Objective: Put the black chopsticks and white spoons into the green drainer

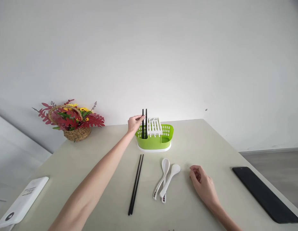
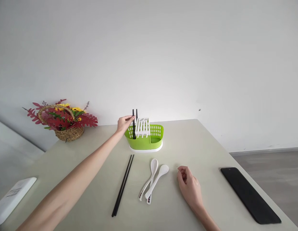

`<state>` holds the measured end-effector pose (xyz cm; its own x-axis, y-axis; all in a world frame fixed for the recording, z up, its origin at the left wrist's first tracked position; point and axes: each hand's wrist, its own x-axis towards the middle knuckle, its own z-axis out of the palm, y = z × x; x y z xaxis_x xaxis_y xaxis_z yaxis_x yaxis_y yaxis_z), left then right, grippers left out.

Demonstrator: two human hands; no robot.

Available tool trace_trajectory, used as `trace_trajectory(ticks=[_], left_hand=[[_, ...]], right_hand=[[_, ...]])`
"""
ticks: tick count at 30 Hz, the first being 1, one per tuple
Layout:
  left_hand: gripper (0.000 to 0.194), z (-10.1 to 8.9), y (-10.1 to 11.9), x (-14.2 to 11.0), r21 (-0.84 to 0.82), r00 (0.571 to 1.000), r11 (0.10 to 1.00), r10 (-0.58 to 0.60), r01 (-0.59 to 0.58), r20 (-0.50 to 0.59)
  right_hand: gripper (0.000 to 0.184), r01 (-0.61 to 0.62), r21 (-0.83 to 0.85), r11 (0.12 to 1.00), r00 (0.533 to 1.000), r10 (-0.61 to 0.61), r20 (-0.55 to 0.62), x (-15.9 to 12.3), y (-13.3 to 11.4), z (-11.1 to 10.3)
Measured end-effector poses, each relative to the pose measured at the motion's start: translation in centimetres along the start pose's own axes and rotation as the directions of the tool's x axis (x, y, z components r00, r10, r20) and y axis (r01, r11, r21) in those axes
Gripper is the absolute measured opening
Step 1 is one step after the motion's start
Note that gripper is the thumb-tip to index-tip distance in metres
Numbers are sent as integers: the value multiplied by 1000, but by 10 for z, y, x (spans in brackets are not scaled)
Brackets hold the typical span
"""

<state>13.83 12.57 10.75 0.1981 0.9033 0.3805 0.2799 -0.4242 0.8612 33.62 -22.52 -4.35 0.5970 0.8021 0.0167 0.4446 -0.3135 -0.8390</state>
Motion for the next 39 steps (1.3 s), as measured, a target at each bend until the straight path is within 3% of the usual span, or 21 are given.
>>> trace_trajectory(ticks=[13,17,21,24,27,30,34,36,39], left_hand=[[28,-1,2,-2,5,1000,1000,17,-17,12],[27,-15,-7,-4,49,1000,999,9,-9,-5],[33,-44,-31,-17,102,989,991,-74,87,-128],[38,-69,-51,-45,133,974,970,-184,201,-134],[39,-87,-65,-93,159,957,947,-287,279,29],[38,-90,-70,-150,196,929,941,-315,277,195],[29,-80,-65,-219,243,946,953,-238,183,222],[26,-75,-60,-244,356,974,934,-67,-15,218],[24,-74,-53,-267,512,977,849,19,-127,212]], right_hand=[[31,30,-21,999,1000,-30,-5,1,1,1],[33,9,-23,1000,1000,-9,19,0,3,0],[34,0,-18,1000,1000,0,11,-1,6,-1],[33,15,-22,1000,1000,-15,-1,-1,8,-2],[32,27,-28,999,1000,-27,1,-2,8,-3],[32,32,-12,999,999,-32,3,-3,8,-4],[34,20,8,1000,1000,-20,-18,-6,12,-4],[34,9,9,1000,1000,-9,-24,-7,15,-4],[34,-9,4,1000,1000,10,-19,-8,17,-4]])
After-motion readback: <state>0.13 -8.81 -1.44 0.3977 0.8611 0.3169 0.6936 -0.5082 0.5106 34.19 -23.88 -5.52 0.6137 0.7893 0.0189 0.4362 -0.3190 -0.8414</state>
